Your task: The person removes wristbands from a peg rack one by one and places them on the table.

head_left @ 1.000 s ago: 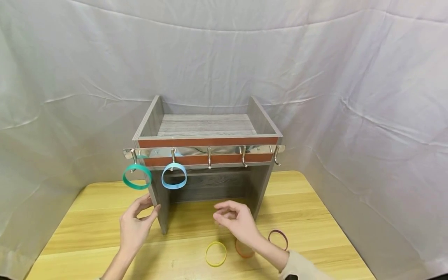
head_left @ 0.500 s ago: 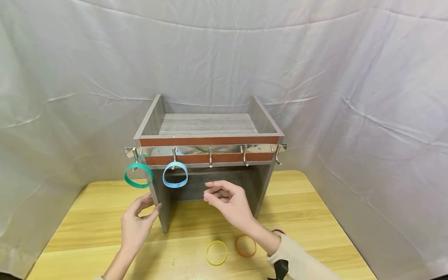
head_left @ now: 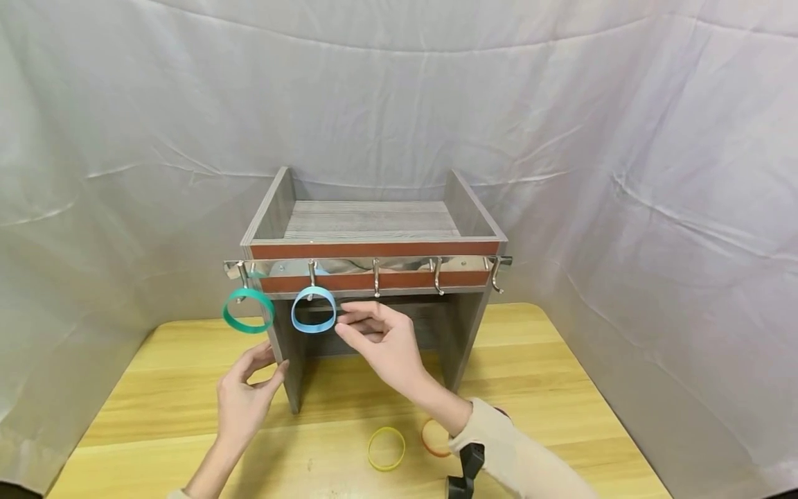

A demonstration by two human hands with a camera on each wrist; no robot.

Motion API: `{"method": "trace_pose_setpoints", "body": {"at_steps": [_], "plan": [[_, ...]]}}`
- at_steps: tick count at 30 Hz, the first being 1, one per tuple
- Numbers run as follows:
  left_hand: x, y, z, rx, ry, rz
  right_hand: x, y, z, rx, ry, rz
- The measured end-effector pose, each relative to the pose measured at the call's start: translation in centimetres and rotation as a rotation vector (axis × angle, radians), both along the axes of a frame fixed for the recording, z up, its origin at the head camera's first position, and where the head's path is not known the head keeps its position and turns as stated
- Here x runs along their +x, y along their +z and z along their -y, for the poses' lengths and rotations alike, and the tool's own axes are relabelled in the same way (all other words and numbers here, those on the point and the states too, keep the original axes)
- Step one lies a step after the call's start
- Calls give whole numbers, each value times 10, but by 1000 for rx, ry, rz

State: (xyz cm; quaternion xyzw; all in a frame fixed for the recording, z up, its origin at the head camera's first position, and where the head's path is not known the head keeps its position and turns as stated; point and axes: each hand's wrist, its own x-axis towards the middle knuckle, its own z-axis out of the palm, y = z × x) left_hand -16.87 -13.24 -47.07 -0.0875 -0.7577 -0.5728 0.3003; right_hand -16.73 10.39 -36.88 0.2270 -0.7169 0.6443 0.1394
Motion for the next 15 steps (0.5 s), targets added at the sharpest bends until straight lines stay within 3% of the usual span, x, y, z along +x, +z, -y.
{"method": "trace_pose_setpoints", "body": {"at_steps": [15], "plan": [[2,5,0,12,-12,-10,-8,6,11,32,-20,25]]}}
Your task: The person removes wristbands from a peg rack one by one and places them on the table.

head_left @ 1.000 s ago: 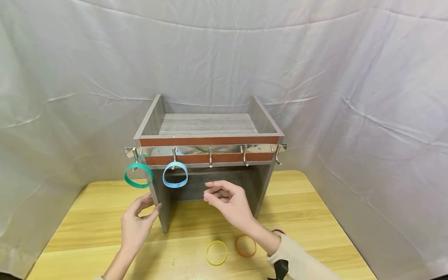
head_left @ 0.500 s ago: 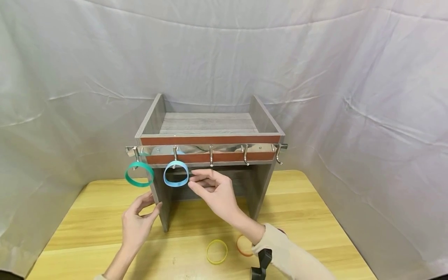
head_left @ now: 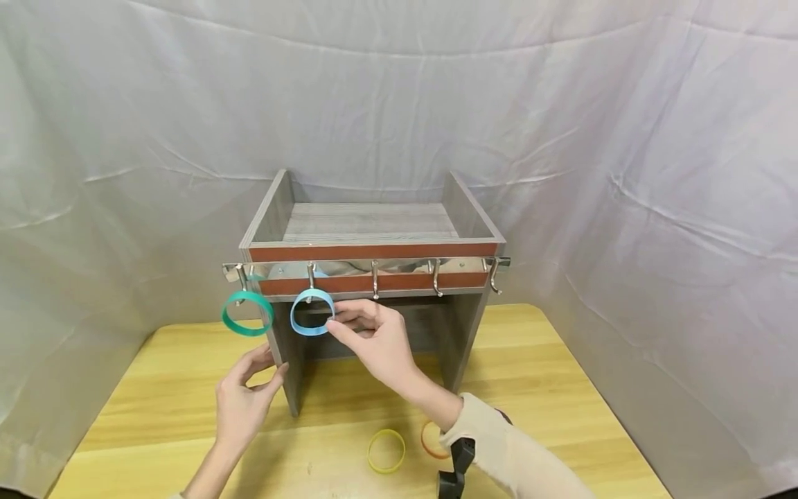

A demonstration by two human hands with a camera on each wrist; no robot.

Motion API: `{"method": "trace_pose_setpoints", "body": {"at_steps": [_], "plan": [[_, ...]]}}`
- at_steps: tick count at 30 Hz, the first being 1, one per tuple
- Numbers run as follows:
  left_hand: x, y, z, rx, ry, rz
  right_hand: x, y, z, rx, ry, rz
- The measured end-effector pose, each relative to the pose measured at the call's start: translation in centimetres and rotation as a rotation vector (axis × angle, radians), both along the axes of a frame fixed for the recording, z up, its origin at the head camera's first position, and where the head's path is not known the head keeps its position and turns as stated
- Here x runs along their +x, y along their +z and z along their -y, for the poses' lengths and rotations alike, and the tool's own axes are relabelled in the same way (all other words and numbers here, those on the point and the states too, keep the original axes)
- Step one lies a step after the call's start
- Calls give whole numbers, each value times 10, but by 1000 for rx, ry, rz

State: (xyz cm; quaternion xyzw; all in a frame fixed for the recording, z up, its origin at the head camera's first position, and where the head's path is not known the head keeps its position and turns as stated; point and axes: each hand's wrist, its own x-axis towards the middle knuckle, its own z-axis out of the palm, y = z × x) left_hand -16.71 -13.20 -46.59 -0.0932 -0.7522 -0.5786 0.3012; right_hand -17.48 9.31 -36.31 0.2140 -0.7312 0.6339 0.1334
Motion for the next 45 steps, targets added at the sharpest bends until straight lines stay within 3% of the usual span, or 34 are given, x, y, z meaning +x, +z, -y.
{"method": "trace_pose_setpoints", "body": {"at_steps": [6,19,28,37,45], "plan": [[-1,-1,1,5,-1,15,-1,3,1,5,25,-5],[-1,-2,1,-5,6,28,6,6,-1,-96,72,-8],[0,-2,1,-14,3,1,10,7,-3,-153,109,29],[-1,-2,1,-20,1,-28,15,19,-2,-229,166,58],[-2,-4,1,-16,13,5,18,21,-3,-245,168,52]]}}
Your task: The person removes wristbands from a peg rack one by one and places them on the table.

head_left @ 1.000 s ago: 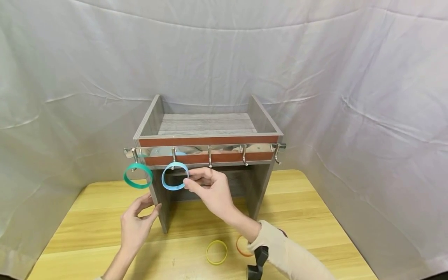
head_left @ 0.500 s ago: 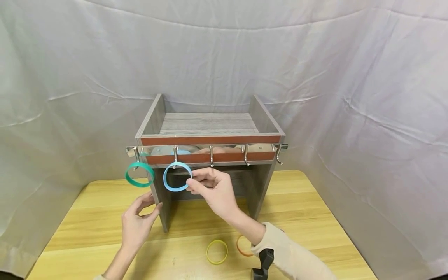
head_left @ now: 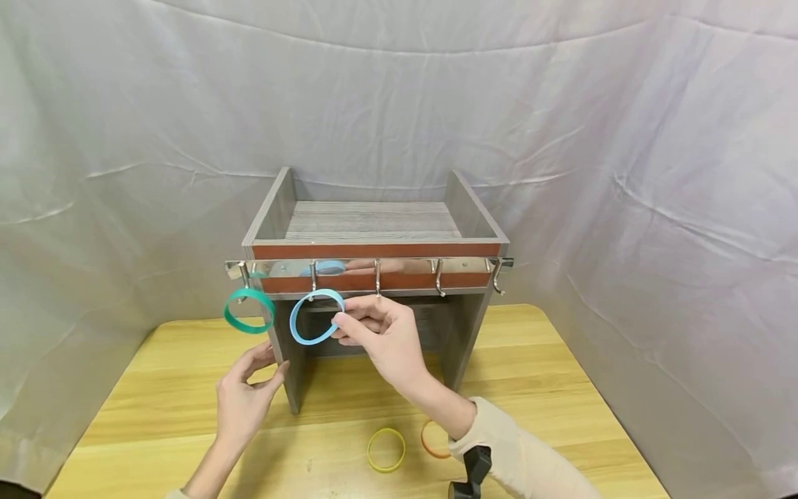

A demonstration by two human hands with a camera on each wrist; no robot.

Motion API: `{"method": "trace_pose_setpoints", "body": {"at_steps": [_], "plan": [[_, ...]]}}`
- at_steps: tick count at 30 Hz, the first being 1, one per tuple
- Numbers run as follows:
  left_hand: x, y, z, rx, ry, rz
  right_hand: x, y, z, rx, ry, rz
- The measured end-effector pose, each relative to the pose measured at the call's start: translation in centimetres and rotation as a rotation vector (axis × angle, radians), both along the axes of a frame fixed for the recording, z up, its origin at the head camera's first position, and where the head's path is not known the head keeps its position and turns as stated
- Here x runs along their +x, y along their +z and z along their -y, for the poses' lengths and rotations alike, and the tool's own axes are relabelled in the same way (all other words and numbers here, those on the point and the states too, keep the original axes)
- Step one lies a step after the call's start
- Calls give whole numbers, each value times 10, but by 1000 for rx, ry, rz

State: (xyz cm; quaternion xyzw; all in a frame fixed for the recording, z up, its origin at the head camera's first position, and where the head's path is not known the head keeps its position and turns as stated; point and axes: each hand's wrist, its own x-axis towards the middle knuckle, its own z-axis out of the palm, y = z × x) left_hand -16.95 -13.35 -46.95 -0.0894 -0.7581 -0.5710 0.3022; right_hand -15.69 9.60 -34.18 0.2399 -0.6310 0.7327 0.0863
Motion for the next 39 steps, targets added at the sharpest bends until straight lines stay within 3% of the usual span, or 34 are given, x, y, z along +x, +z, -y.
{"method": "trace_pose_setpoints", "body": {"at_steps": [20,30,39], "plan": [[2,2,-1,-10,-6,-24,13,5,-9,-16,29,40],[4,2,0,-20,-13,-19,23,-15,-26,-2,49,137],[3,2,0,-15,-21,-28,25,-37,-39,-10,53,277]]}}
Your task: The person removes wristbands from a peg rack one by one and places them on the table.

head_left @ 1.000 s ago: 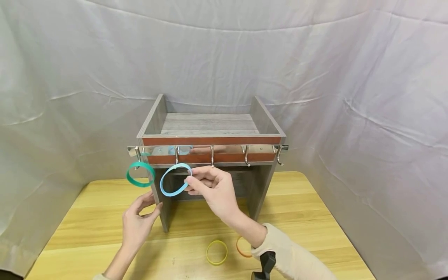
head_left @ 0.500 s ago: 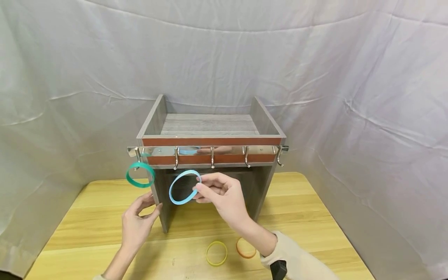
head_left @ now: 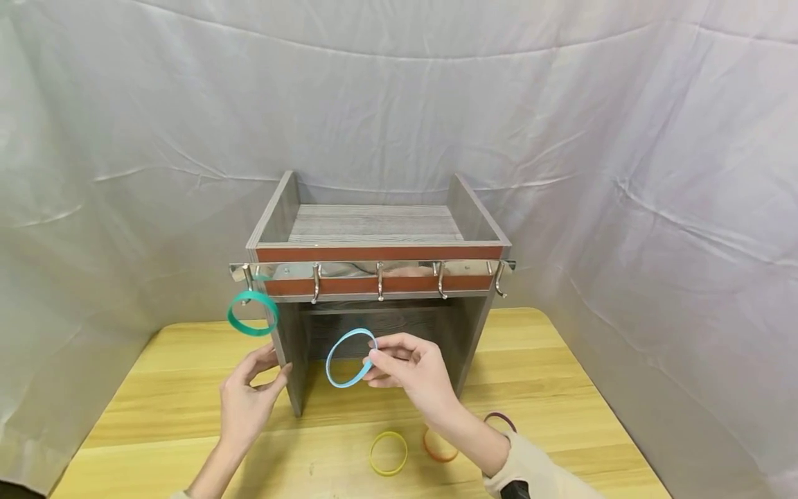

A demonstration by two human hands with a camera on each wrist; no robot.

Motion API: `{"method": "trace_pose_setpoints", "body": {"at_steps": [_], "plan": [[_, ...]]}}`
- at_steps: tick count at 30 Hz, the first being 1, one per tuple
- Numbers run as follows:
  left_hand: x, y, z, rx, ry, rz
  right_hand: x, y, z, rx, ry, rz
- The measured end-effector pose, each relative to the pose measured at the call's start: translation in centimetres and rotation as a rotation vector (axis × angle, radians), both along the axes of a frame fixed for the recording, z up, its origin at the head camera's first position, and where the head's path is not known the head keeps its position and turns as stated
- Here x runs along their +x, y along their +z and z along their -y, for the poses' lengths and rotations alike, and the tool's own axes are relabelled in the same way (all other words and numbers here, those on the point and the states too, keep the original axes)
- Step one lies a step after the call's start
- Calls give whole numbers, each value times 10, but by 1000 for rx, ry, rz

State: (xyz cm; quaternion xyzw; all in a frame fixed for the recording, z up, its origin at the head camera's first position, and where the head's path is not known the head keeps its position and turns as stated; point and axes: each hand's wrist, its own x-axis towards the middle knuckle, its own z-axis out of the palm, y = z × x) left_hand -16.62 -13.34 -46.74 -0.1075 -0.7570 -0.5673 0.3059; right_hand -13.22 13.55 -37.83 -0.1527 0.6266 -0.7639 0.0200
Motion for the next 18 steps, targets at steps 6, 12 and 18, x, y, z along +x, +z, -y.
{"method": "trace_pose_setpoints", "body": {"at_steps": [6,12,18], "plan": [[-1,0,1,-8,3,-19,1,-25,-4,34,-8,79],[-3,-1,1,-19,-7,-35,4,-57,-14,129,-29,146],[-2,-2,1,-9,-6,-36,8,-83,-20,136,-18,205]]}}
